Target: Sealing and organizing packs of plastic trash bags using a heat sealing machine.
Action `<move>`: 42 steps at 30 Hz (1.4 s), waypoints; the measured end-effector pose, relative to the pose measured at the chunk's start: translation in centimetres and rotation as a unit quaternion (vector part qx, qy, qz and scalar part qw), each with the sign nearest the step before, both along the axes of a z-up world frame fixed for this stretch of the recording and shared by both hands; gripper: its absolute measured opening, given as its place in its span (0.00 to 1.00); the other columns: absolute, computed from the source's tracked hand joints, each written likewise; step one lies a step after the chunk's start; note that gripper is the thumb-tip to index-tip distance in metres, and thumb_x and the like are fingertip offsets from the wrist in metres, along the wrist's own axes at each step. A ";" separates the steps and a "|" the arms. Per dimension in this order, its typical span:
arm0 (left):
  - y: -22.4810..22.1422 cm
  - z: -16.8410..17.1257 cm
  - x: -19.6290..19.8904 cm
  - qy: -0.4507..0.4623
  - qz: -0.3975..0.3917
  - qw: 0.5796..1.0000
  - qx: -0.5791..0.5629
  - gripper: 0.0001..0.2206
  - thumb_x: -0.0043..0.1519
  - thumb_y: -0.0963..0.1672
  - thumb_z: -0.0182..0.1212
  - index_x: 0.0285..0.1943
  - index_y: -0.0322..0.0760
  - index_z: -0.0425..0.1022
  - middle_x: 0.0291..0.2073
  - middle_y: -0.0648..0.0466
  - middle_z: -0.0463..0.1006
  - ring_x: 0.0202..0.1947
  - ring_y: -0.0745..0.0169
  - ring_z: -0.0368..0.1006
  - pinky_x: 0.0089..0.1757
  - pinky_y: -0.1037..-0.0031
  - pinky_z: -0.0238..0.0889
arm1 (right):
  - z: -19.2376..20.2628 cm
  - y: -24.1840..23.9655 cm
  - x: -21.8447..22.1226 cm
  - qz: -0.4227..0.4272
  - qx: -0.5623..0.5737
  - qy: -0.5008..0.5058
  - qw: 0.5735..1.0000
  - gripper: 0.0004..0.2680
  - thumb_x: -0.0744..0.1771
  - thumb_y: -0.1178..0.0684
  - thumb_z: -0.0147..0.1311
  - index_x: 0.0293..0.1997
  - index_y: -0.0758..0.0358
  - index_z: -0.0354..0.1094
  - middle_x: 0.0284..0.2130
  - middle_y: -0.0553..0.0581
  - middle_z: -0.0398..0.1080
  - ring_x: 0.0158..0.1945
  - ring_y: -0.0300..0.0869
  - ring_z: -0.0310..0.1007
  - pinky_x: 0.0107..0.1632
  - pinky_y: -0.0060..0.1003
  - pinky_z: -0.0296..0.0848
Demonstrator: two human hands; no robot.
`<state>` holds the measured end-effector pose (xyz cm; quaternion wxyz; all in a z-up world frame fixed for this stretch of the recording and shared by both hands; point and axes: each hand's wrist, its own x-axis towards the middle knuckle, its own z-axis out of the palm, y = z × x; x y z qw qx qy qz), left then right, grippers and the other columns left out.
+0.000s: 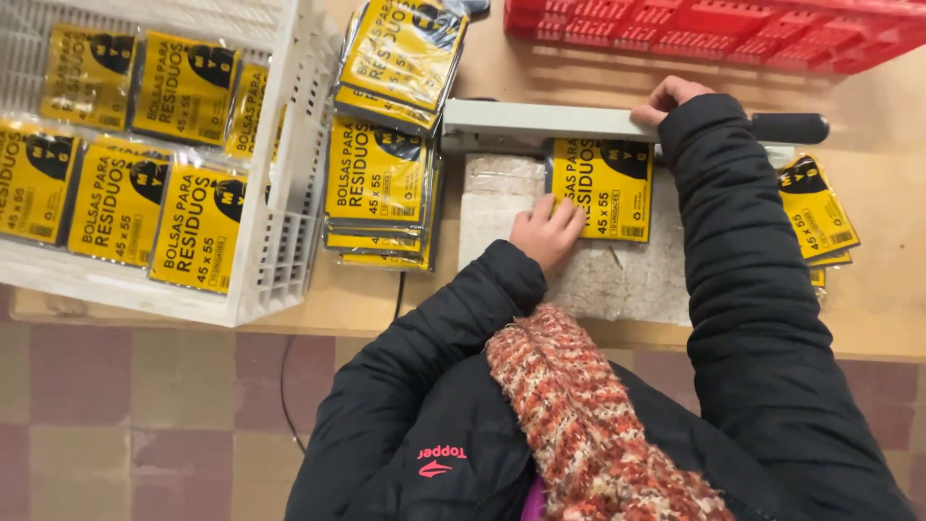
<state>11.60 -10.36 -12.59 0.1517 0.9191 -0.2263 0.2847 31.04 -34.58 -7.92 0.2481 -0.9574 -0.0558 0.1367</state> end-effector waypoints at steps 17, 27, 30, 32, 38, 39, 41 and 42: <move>-0.5 1.8 -3.3 0.112 -0.168 0.979 -0.014 0.11 0.58 0.42 0.59 0.49 0.37 0.76 0.38 0.56 0.72 0.42 0.56 0.69 0.31 0.70 0.67 | -1.8 -3.7 -16.0 -0.164 0.050 -0.084 0.982 0.17 0.64 0.48 0.72 0.48 0.68 0.67 0.33 0.61 0.74 0.36 0.44 0.73 0.42 0.38 0.73; -5.9 3.6 -2.5 0.225 -0.060 0.949 -0.212 0.31 0.59 0.47 0.70 0.67 0.26 0.62 0.56 0.35 0.71 0.55 0.32 0.67 0.56 0.55 0.62 | -2.5 -11.9 -22.1 -0.143 0.301 0.017 0.943 0.09 0.69 0.57 0.60 0.52 0.67 0.68 0.38 0.55 0.72 0.41 0.37 0.69 0.45 0.34 0.71; -12.9 3.8 -1.6 0.372 -0.098 0.877 -0.288 0.33 0.60 0.49 0.67 0.69 0.25 0.60 0.57 0.36 0.71 0.56 0.36 0.71 0.56 0.59 0.64 | -0.9 -20.9 -19.8 -0.140 0.335 -0.009 0.932 0.08 0.70 0.58 0.57 0.55 0.67 0.69 0.41 0.51 0.73 0.43 0.33 0.69 0.48 0.31 0.72; -19.1 2.8 -1.1 0.345 -0.106 0.891 -0.276 0.34 0.61 0.49 0.67 0.70 0.23 0.58 0.60 0.34 0.69 0.60 0.34 0.68 0.59 0.57 0.62 | -3.2 -26.9 -16.5 -0.137 0.357 0.018 0.924 0.09 0.71 0.57 0.56 0.57 0.66 0.68 0.44 0.52 0.74 0.45 0.34 0.72 0.50 0.32 0.73; -32.6 -3.8 1.9 0.281 0.004 0.938 -0.204 0.38 0.60 0.50 0.69 0.69 0.17 0.56 0.63 0.26 0.65 0.63 0.27 0.62 0.61 0.53 0.57 | -11.0 -33.8 -9.9 -0.075 0.114 0.062 0.989 0.19 0.65 0.47 0.67 0.58 0.65 0.69 0.47 0.65 0.76 0.49 0.53 0.76 0.52 0.46 0.73; -33.6 -5.1 2.4 0.242 0.048 0.957 -0.152 0.39 0.60 0.51 0.69 0.67 0.13 0.54 0.61 0.22 0.64 0.60 0.24 0.62 0.58 0.52 0.57 | -11.5 -33.2 -9.8 -0.054 -0.070 0.066 0.994 0.23 0.63 0.41 0.72 0.56 0.66 0.71 0.46 0.70 0.74 0.48 0.61 0.74 0.51 0.51 0.72; -34.4 -5.1 3.7 0.337 0.101 0.915 -0.195 0.34 0.60 0.52 0.66 0.65 0.20 0.60 0.58 0.29 0.71 0.58 0.29 0.68 0.57 0.54 0.62 | -12.9 -33.5 -11.1 -0.055 -0.015 0.098 0.994 0.22 0.62 0.41 0.70 0.56 0.62 0.72 0.47 0.68 0.75 0.51 0.60 0.75 0.54 0.50 0.72; -34.8 -4.9 4.9 0.421 0.138 0.863 -0.242 0.29 0.60 0.52 0.63 0.63 0.28 0.65 0.54 0.35 0.77 0.57 0.34 0.74 0.56 0.57 0.66 | -13.4 -33.7 -11.2 -0.064 0.033 0.121 0.990 0.22 0.62 0.40 0.69 0.57 0.59 0.74 0.48 0.66 0.76 0.53 0.58 0.76 0.56 0.50 0.73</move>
